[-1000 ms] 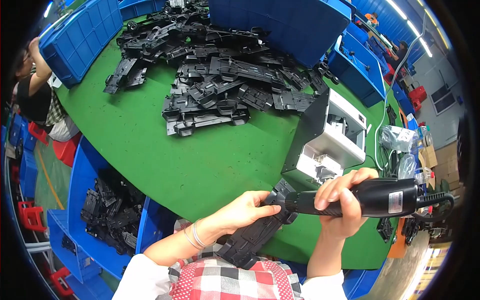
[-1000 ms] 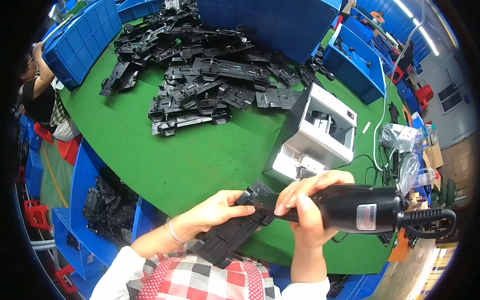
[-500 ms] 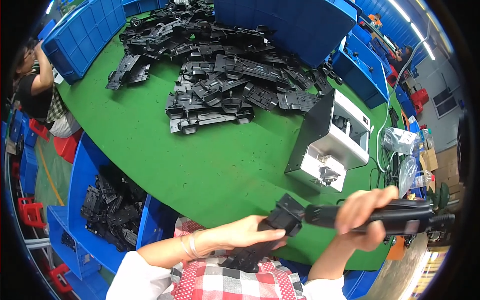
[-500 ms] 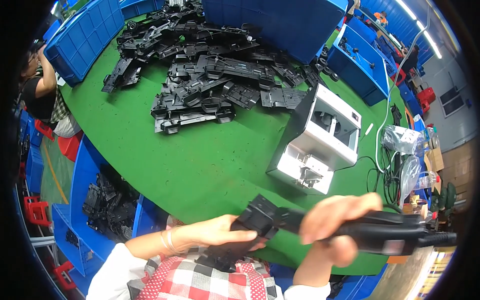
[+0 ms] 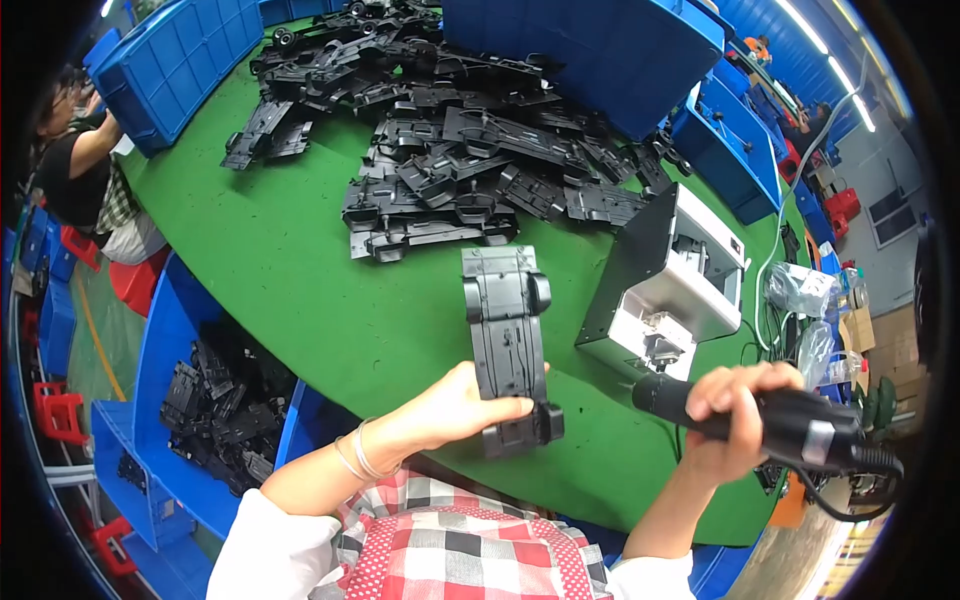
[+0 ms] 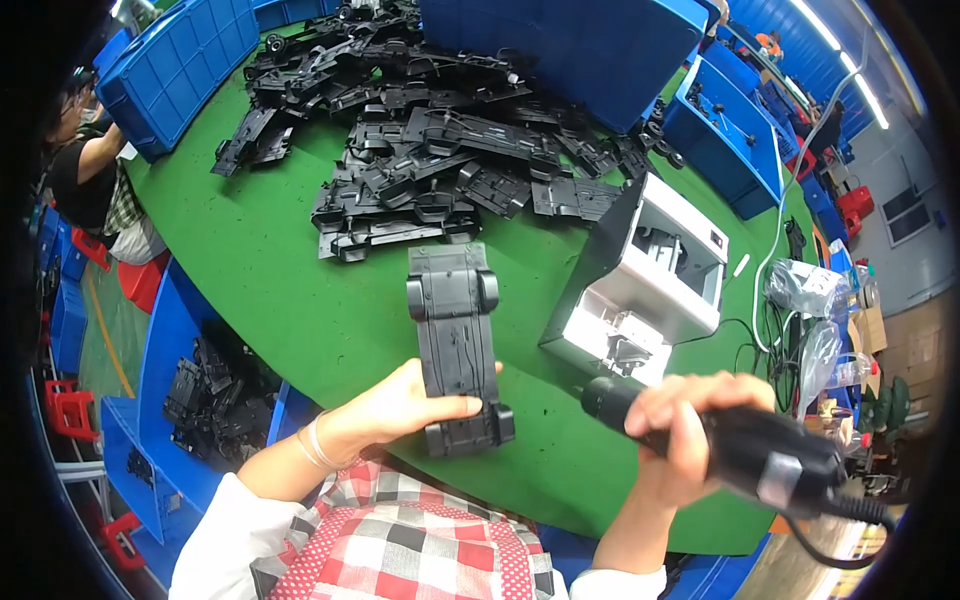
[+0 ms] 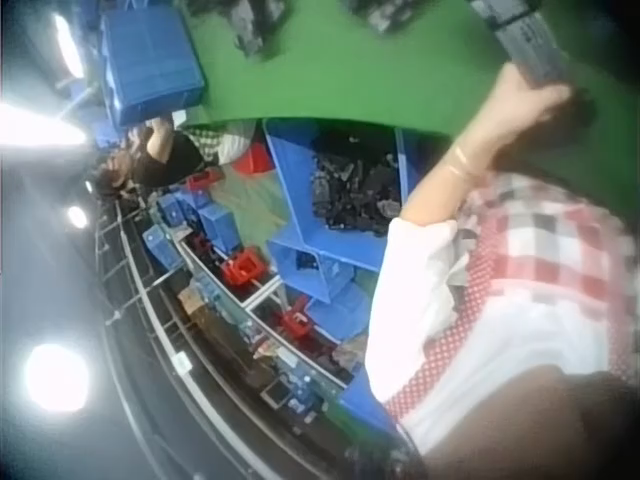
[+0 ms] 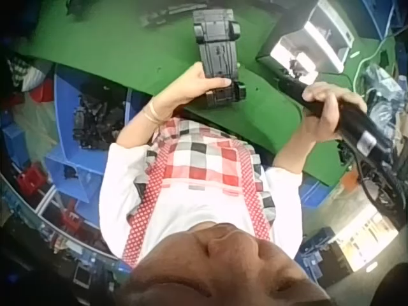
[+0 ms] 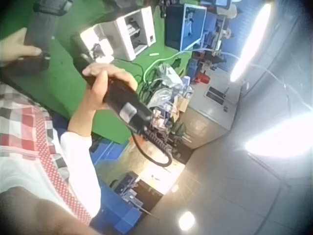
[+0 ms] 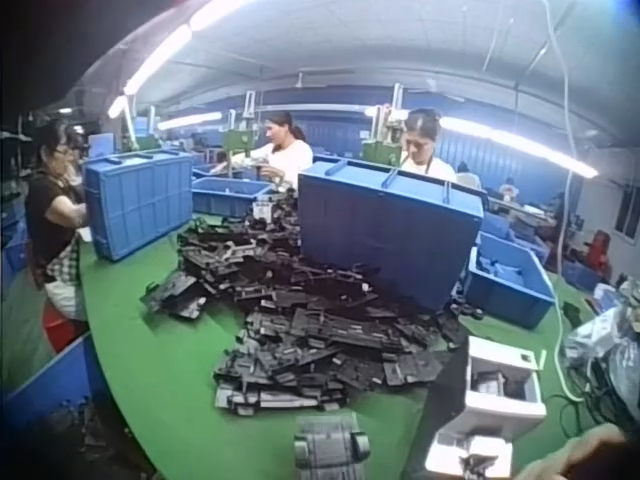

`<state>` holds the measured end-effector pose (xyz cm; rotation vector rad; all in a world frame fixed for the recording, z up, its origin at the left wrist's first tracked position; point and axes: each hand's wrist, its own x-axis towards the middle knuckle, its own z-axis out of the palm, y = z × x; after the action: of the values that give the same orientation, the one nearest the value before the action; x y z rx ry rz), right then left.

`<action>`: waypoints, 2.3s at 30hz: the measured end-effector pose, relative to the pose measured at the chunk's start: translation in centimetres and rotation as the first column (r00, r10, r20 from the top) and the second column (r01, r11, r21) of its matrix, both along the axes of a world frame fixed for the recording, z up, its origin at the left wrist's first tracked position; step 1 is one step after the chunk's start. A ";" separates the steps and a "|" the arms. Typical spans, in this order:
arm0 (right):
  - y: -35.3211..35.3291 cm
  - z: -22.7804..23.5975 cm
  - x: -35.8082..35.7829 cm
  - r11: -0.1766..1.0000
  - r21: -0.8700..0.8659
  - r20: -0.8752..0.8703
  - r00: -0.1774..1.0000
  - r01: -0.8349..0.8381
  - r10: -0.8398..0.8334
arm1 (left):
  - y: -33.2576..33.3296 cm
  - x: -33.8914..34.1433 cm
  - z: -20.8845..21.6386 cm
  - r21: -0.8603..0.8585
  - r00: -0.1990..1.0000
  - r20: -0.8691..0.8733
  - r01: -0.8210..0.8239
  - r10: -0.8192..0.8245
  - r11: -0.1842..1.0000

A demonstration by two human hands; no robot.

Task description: The person picks up toy car chassis from a pile, drives screws into them using an electric screwdriver, and places the assembled chassis into a blue bin.

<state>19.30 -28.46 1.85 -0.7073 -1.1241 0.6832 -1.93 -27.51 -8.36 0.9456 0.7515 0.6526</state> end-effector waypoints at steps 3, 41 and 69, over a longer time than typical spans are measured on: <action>-1.1 1.1 0.0 0.993 0.085 -0.017 0.997 -0.077 0.079 | 0.2 0.3 -0.5 -0.066 0.998 0.044 -0.050 0.053 0.997; -0.9 -1.2 -0.2 0.845 0.008 -0.163 0.833 -0.535 0.529 | -1.2 1.9 -1.5 -0.184 0.987 0.159 0.020 0.010 0.983; -2.7 -2.3 -3.0 0.971 -0.089 -0.100 0.972 -0.224 0.215 | -0.9 3.1 0.4 -0.129 0.987 0.011 -0.158 0.161 0.979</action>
<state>16.27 -31.15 -0.48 -0.6349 -1.1008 0.9555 1.12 -28.38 -7.99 0.7653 0.8463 0.7448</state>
